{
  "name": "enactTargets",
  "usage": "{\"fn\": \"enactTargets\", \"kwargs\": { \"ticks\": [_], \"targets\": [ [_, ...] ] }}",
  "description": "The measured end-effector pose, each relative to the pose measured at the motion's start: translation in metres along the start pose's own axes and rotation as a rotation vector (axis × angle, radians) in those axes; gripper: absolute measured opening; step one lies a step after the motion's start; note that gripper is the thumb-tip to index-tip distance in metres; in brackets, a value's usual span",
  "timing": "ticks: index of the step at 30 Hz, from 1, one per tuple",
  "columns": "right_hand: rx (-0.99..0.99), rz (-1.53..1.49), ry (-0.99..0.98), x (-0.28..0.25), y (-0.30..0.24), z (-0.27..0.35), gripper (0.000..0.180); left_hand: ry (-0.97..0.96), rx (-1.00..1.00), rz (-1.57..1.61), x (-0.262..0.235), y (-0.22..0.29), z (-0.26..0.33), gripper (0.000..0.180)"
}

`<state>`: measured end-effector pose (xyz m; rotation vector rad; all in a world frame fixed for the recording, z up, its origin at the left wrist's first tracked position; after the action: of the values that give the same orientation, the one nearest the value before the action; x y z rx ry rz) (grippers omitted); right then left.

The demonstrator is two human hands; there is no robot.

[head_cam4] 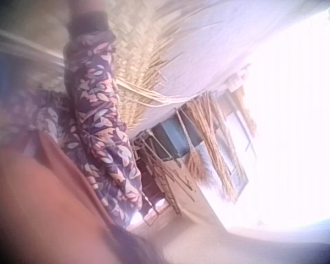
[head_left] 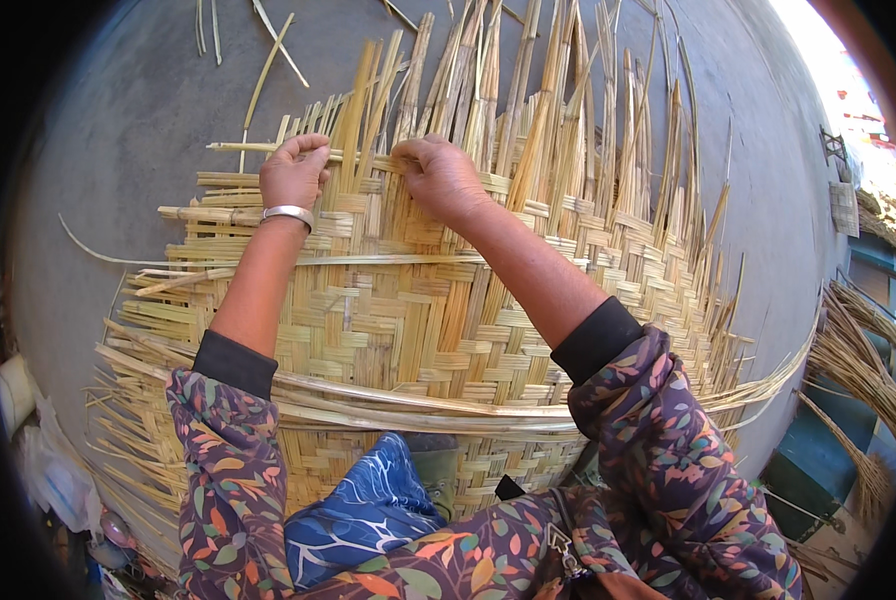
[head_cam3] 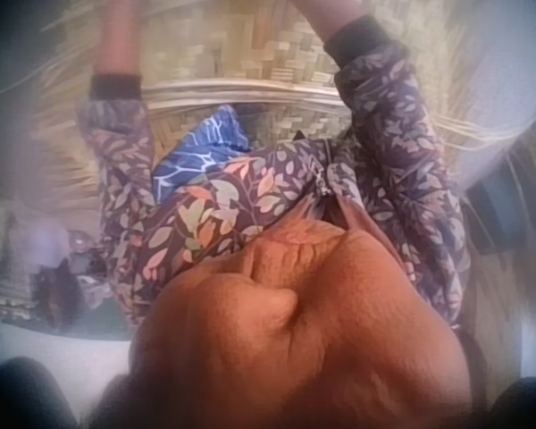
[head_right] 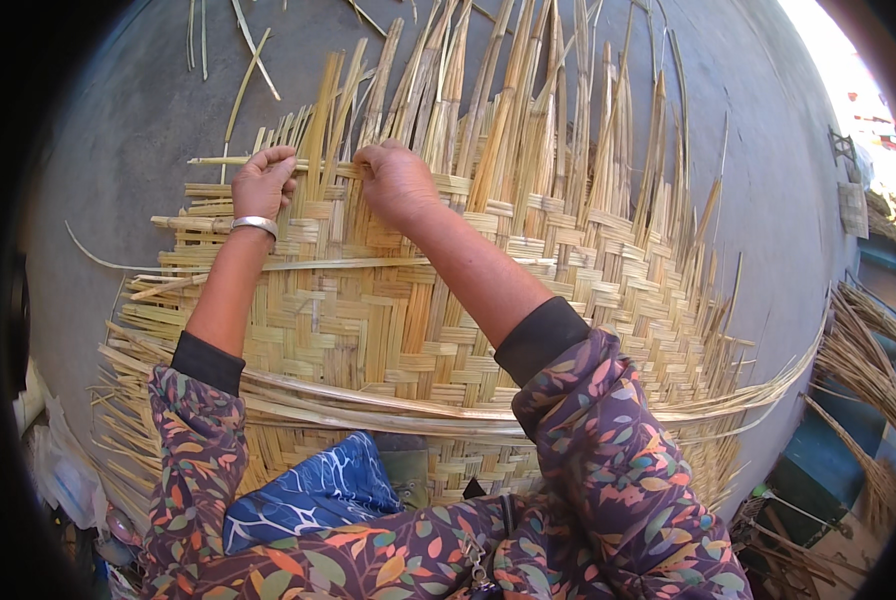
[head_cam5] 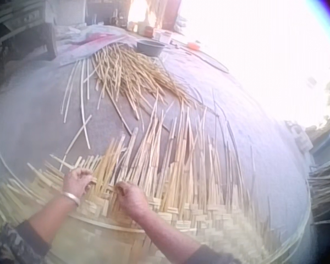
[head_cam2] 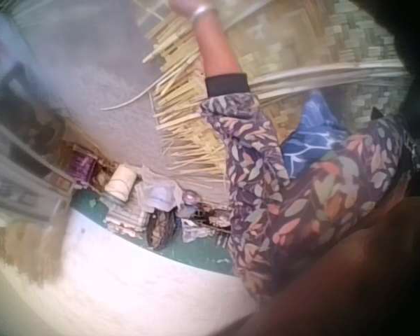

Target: The person weaves a basket by hand, interlacing thin bamboo strips over and under vertical strands to form a tight pattern. They adjust the position of the basket and pull strips taut to maintain tension as the weave progresses.

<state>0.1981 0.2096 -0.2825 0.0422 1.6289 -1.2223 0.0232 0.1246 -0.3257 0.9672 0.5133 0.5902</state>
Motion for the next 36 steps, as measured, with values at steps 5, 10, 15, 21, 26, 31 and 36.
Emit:
{"fn": "enactTargets", "kwargs": {
  "ticks": [5, 10, 15, 21, 26, 31, 36],
  "targets": [
    [-0.033, 0.088, -0.030, 0.004, -0.007, 0.004, 0.018, 0.093, 0.003, -0.046, -0.008, -0.005, 0.009, 0.013],
    [-0.019, 0.178, -0.100, 0.003, -0.019, 0.011, 0.024, 0.137, -0.037, -0.114, -0.008, -0.004, 0.024, 0.014],
    [-0.003, 0.255, -0.226, 0.007, -0.023, 0.015, 0.032, 0.121, -0.048, -0.029, -0.006, -0.015, 0.019, 0.014],
    [-0.169, 0.416, -0.255, 0.015, -0.033, 0.033, 0.047, 0.062, -0.139, 0.136, -0.018, -0.017, 0.021, 0.021],
    [-0.277, 0.359, -0.143, 0.006, -0.034, 0.065, 0.043, 0.140, -0.048, 0.208, -0.061, -0.015, 0.052, 0.027],
    [-0.319, 0.478, -0.184, -0.009, -0.030, 0.115, 0.042, 0.289, 0.013, 0.185, -0.127, -0.042, 0.107, 0.020],
    [-0.398, 0.681, -0.126, -0.021, -0.016, 0.124, 0.030, 0.450, 0.060, 0.118, -0.163, -0.078, 0.183, 0.017]
  ]
}}
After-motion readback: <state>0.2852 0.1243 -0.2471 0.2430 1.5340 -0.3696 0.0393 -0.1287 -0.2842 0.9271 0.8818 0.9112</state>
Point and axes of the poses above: each hand's wrist, its own z-axis away from the middle knuckle, its own x-axis out of the palm, y = z × x, the point moved 5 cm from there along -z, towards the middle knuckle, and after that the axes turned 7 degrees about -x, right-handed, at the moved point
